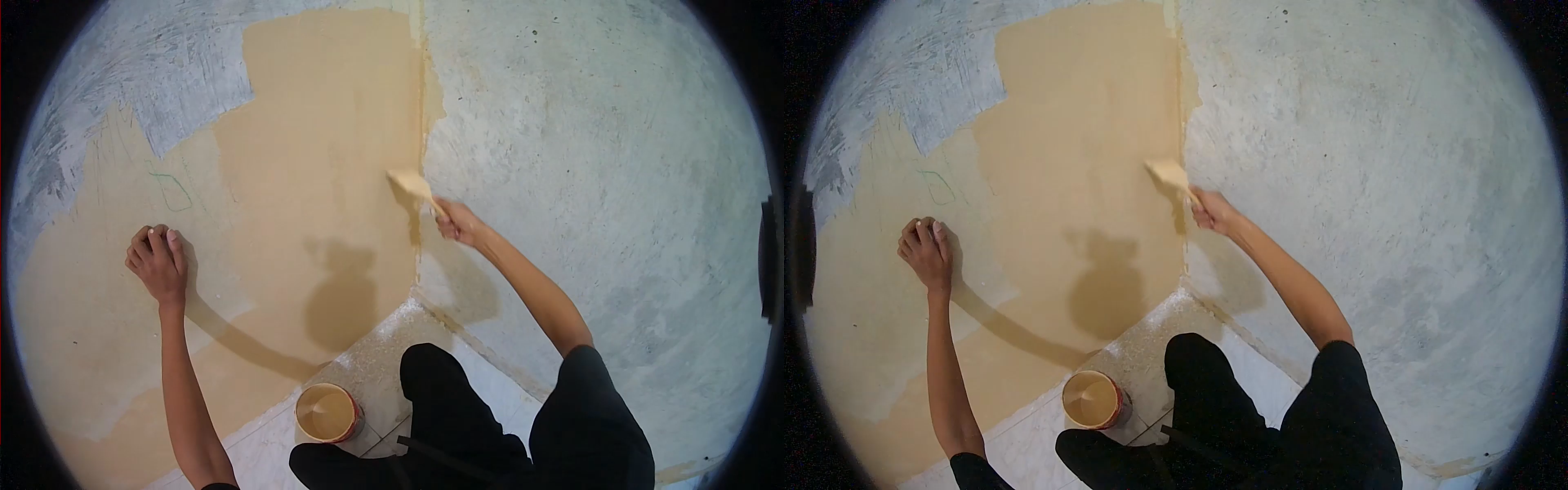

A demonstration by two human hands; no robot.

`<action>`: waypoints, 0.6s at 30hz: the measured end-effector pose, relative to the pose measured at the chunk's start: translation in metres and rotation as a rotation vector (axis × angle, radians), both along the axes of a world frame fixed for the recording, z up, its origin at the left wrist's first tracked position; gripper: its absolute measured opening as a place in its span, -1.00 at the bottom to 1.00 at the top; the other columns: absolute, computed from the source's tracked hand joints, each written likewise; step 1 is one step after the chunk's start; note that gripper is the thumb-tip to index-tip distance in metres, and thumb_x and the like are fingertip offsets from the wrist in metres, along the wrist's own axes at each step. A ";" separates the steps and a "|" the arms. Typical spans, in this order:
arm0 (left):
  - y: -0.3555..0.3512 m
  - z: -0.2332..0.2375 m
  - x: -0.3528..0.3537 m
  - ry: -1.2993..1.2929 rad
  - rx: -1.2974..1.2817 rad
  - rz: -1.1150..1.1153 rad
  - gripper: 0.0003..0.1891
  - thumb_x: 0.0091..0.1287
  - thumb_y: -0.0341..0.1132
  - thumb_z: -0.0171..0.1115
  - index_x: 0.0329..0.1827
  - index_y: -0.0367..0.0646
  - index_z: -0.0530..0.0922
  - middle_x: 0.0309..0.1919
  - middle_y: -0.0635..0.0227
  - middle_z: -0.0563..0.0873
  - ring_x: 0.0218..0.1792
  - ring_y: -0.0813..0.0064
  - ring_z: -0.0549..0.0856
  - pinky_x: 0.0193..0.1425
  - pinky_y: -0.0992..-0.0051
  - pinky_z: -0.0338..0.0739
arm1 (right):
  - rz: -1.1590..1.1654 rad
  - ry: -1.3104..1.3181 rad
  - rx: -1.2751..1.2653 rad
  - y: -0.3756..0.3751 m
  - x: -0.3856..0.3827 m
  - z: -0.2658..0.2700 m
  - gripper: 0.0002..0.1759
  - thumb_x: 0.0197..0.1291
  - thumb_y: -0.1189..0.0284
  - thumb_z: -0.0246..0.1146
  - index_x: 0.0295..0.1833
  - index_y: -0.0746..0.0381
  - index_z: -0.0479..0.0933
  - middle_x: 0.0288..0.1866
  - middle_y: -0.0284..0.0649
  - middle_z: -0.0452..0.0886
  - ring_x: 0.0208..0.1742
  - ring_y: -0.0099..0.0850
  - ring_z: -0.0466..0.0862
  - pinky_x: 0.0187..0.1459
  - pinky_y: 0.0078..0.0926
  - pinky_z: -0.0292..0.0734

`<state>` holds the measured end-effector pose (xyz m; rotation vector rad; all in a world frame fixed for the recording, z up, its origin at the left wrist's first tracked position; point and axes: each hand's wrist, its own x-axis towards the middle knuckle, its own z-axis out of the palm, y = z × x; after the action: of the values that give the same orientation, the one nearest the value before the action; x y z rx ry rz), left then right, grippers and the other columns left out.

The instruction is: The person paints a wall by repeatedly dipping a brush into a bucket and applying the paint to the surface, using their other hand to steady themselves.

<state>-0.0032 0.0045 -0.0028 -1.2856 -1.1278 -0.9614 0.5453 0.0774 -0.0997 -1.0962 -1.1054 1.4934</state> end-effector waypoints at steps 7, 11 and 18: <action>0.003 -0.004 -0.006 -0.008 0.009 0.036 -0.76 0.45 -0.09 0.12 -0.05 -0.03 0.59 -0.01 0.29 0.56 0.04 0.21 0.50 0.16 0.22 0.29 | 0.232 -0.696 0.501 -0.092 -0.057 -0.086 -0.68 0.39 0.39 0.09 -0.44 0.29 0.47 -0.68 -0.35 0.31 -0.61 -0.52 0.35 -0.52 -0.46 0.29; 0.019 -0.005 -0.022 0.055 0.070 0.142 -0.72 0.41 -0.02 0.17 0.00 0.06 0.63 0.00 0.27 0.59 0.06 0.18 0.53 0.13 0.13 0.35 | 0.691 -0.797 0.771 -0.076 -0.122 -0.137 -0.87 0.27 0.46 0.15 -0.29 0.30 0.52 -0.54 -0.11 0.50 -0.45 -0.29 0.55 -0.32 -0.31 0.48; 0.023 0.000 -0.043 0.138 0.039 0.441 -0.58 0.39 0.18 0.00 -0.08 0.10 0.63 -0.16 0.19 0.64 0.00 0.13 0.58 0.06 0.01 0.37 | 1.044 -1.104 0.671 -0.116 -0.242 -0.131 -0.82 -0.03 0.50 0.21 -0.26 0.31 0.55 -0.41 0.02 0.63 -0.39 -0.03 0.61 -0.35 -0.16 0.50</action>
<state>-0.0464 0.0279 -0.0029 -0.9959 -1.2109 -0.5555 0.3033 -0.0388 -0.2306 -0.8165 -3.0111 0.8976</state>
